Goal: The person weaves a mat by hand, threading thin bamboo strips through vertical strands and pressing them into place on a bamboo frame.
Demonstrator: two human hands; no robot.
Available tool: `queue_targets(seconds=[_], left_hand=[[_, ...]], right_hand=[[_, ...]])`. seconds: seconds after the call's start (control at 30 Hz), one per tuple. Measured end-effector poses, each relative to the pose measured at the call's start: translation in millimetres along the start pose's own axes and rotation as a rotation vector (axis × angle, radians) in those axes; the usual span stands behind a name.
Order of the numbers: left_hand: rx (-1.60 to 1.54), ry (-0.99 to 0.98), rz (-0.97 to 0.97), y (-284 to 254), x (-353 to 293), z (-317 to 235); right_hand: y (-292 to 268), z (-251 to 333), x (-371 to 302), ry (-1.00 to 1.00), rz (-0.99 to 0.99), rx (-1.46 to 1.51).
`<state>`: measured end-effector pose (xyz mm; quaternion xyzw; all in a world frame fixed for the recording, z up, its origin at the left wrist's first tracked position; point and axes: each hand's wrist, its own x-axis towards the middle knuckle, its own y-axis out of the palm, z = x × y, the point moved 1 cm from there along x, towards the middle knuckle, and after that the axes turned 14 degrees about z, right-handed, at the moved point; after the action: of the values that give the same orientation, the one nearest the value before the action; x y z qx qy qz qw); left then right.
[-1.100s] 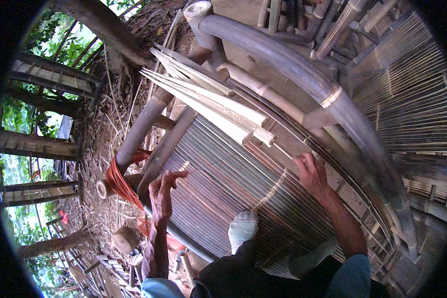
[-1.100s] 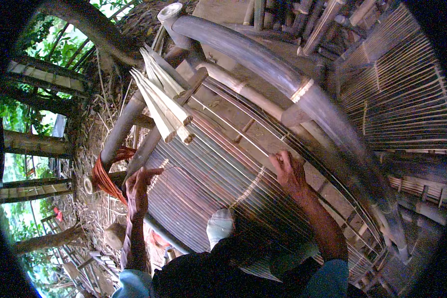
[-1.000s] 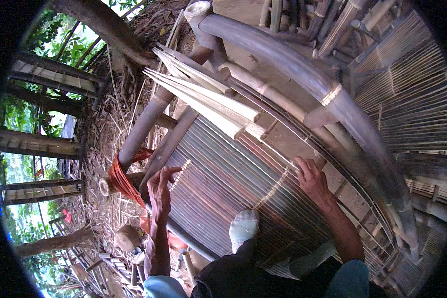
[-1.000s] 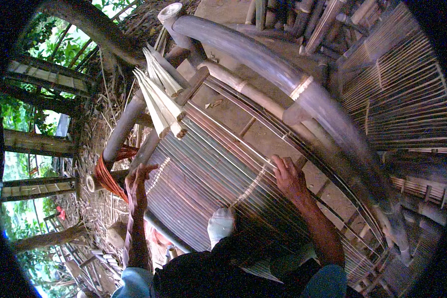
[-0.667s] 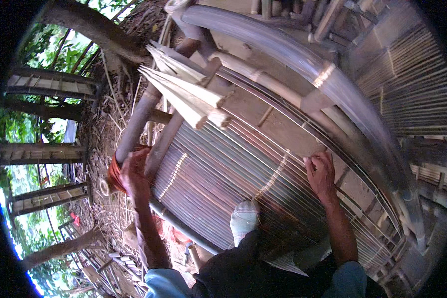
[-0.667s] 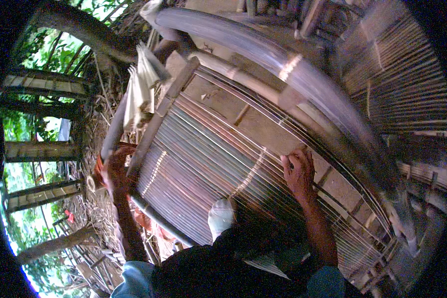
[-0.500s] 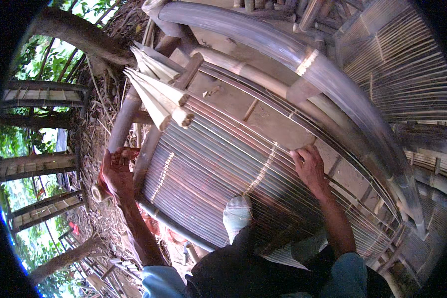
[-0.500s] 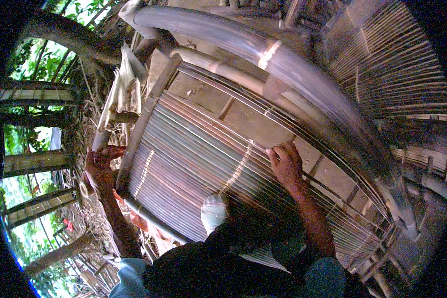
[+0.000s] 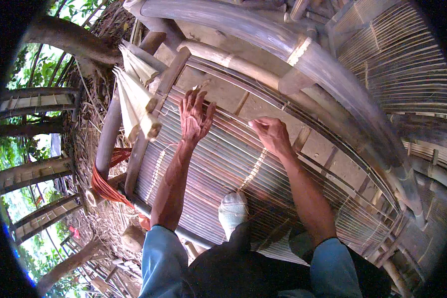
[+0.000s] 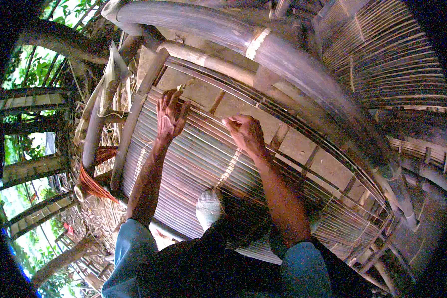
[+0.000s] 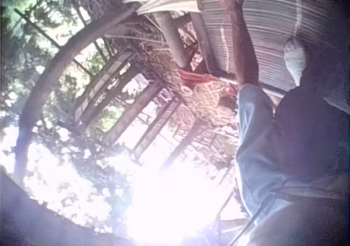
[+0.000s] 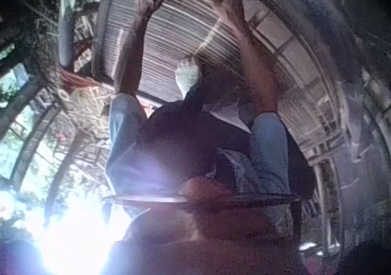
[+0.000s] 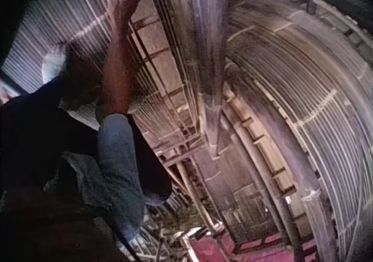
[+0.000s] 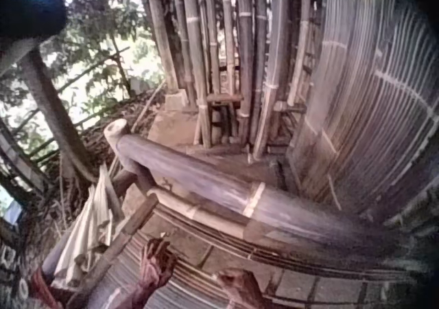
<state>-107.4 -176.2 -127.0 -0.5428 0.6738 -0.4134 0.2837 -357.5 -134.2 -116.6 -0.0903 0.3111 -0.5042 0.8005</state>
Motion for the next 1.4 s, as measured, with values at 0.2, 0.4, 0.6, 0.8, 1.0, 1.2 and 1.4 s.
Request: queue_targets(seconds=[0.2, 0.4, 0.6, 0.8, 1.0, 1.2, 1.4], left_hand=[[0.12, -0.002, -0.051, 16.9, 1.9, -2.1], [0.061, -0.013, -0.047, 15.5, 4.6, -0.6], [0.039, -0.301, 0.396, 5.2, 6.1, -7.6], [-0.075, -0.204, 0.05, 10.8, -20.3, 3.2], [0.011, -0.227, 0.134, 14.6, -18.3, 6.8], [-0.022, -0.219, 0.033, 24.6, -17.6, 10.3], [0.012, -0.145, -0.142, 43.2, -5.5, 14.9]], right_hand=[[-0.6, -25.3, 5.1, -0.001, -0.334, 0.37], [0.3, -24.5, 6.4, 0.021, -0.24, 0.473], [-41.8, -34.4, -23.8, 0.12, -0.088, 0.198], [11.6, -15.5, 33.7, -0.048, 0.055, -0.09], [26.6, -5.7, 55.5, 0.073, 0.109, -0.002], [23.4, -50.4, 78.3, 0.237, 0.161, 0.171], [10.0, -73.5, 91.0, 0.195, 0.139, 0.202]])
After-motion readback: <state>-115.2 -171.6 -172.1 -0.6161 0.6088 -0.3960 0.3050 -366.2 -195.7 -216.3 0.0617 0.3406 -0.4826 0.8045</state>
